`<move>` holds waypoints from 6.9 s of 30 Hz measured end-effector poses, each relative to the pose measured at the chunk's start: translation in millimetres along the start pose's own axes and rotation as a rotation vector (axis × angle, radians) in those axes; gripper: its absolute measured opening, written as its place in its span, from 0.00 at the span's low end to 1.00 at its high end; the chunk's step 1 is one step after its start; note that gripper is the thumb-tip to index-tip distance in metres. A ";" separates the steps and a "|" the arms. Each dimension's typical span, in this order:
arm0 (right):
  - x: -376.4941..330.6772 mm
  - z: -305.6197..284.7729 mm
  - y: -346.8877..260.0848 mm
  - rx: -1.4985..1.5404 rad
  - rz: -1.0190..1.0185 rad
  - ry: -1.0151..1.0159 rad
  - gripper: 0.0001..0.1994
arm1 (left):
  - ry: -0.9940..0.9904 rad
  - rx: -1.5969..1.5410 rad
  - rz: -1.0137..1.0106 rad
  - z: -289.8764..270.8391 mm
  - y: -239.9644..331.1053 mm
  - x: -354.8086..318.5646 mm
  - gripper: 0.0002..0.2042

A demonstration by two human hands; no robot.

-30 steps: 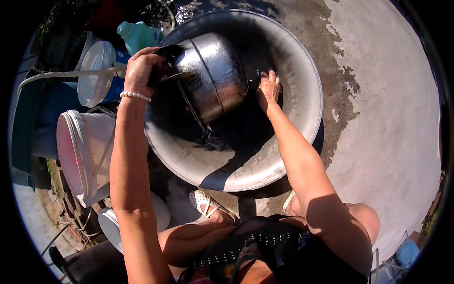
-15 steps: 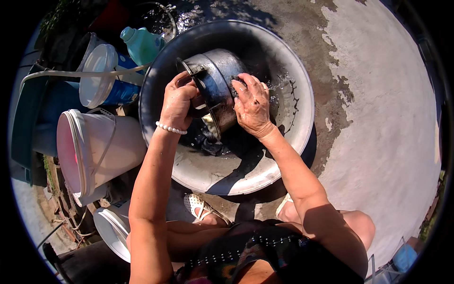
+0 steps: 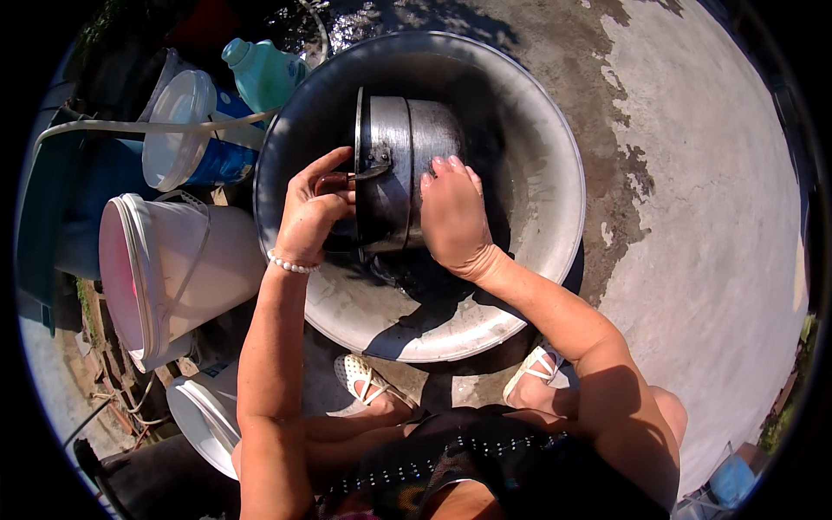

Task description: The person carries a metal pot and lid outside, then squats to wash them in a large basin using water from a bucket and a red scoop. The person scrubs the pot's interior and exterior with a dark scrubber and rinses the lid and pot repeatedly.

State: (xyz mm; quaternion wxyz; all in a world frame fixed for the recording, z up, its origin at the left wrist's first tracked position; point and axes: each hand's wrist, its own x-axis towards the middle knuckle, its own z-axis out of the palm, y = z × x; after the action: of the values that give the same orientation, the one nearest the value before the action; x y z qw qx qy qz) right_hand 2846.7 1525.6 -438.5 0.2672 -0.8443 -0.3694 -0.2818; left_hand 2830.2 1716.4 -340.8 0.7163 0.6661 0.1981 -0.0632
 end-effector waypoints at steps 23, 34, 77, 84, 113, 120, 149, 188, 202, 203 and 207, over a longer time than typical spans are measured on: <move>130.4 44.0 44.0 0.311 0.370 -0.548 0.13 | -0.153 0.168 0.071 -42.2 -27.4 -10.6 0.29; 65.3 12.6 -36.6 0.309 0.025 -0.282 0.26 | -0.117 0.243 0.193 -73.8 -57.6 -19.1 0.24; 86.3 34.8 -22.2 0.082 0.192 -0.208 0.26 | 0.293 0.150 0.440 10.0 -67.5 11.7 0.17; 155.8 52.0 46.8 0.400 0.739 -0.760 0.17 | 0.430 0.194 0.451 27.3 -79.5 5.9 0.20; 115.6 51.3 56.4 0.300 0.612 -0.303 0.07 | 0.417 0.224 0.254 -5.0 -82.7 -4.8 0.21; 84.1 21.8 -6.1 0.433 0.072 0.001 0.06 | 0.302 0.199 0.273 -2.9 -79.9 -2.6 0.17; 32.0 7.9 -35.2 0.360 -0.218 -0.105 0.06 | 0.064 -0.190 0.244 -22.4 -96.3 -6.4 0.13; 2.8 57.8 89.4 0.541 0.875 0.090 0.11 | -0.048 0.186 0.106 -6.1 -47.4 -12.9 0.22; -53.5 110.6 89.7 0.305 1.086 -0.258 0.17 | -0.035 0.032 0.119 -32.1 -50.5 1.8 0.14; -52.6 124.8 106.5 0.341 1.154 -0.352 0.14 | -0.016 0.025 0.144 -36.0 -53.4 6.2 0.13; -8.8 81.7 111.0 1.107 1.277 0.074 0.07 | 0.111 -0.017 0.225 -27.0 -54.6 7.3 0.10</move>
State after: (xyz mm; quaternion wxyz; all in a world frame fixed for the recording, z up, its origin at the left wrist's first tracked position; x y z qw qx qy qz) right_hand 2950.4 1510.4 -528.4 0.7620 -0.6286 0.1028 0.1172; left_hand 2812.1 1738.3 -395.2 0.7123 0.6806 0.1622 0.0562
